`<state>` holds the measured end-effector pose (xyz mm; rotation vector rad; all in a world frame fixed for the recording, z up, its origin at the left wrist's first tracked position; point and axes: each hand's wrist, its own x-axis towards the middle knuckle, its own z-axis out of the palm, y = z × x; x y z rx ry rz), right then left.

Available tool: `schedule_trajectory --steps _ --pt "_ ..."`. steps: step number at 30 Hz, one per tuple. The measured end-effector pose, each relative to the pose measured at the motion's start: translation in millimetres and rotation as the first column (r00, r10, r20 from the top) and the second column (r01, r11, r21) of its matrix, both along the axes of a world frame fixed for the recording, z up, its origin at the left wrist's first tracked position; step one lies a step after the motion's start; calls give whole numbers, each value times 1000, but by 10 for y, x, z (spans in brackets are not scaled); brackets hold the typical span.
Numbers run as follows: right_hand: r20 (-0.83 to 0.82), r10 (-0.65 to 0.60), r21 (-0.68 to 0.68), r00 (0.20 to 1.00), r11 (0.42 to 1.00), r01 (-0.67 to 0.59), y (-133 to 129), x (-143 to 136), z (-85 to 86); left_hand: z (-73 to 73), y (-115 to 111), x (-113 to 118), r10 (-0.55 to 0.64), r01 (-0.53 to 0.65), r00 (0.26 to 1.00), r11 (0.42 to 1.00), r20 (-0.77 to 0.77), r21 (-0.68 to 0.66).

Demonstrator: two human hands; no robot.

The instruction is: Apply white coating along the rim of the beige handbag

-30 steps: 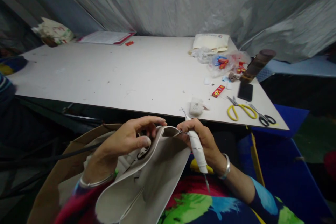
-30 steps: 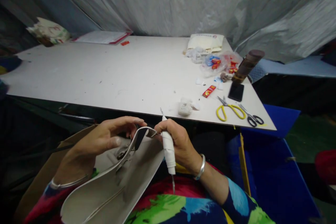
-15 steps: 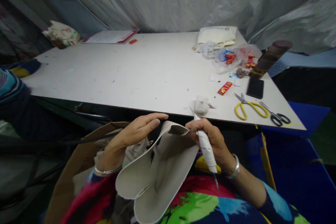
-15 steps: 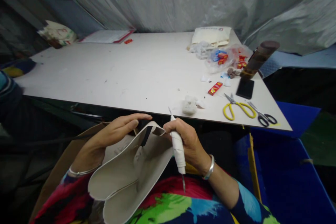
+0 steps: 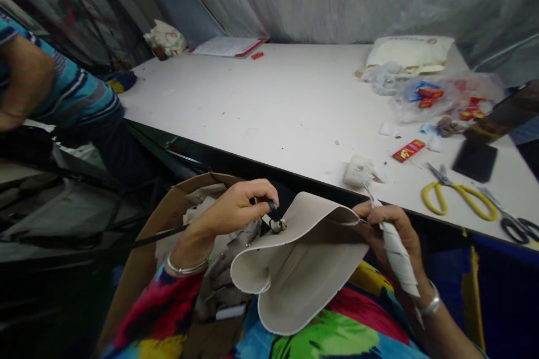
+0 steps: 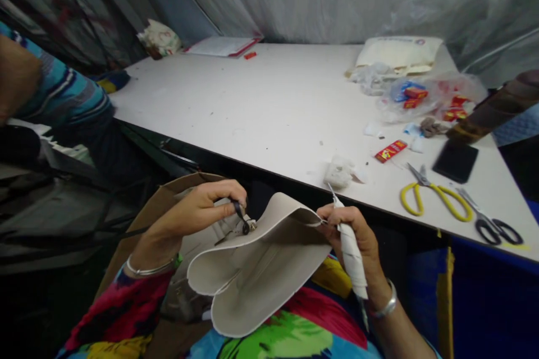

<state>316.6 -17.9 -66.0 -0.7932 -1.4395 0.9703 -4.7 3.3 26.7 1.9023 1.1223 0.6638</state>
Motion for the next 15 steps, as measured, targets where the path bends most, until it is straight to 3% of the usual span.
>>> schedule_trajectory --steps 4,6,8,11,13,15 --pt "10 -29 -3 1000 1000 29 -1 -20 33 -58 -155 -166 -21 90 961 967 276 -237" --pt "19 -40 -6 999 999 40 0 -36 40 -128 -255 -401 56 28 953 962 297 -272" --pt "19 -48 -13 999 999 48 5 -54 45 -207 -381 -737 193 -160 961 972 197 -174" --pt "9 -43 -17 999 999 43 20 -92 71 -347 -635 -1354 459 -470 878 880 -136 -71" --pt "-12 -21 -15 1000 1000 21 33 -121 106 -448 -848 -1763 481 -502 786 863 -388 51" --pt "-37 1 -17 999 1000 -1 49 -146 145 -523 -1077 -2093 517 -429 694 856 -500 289"
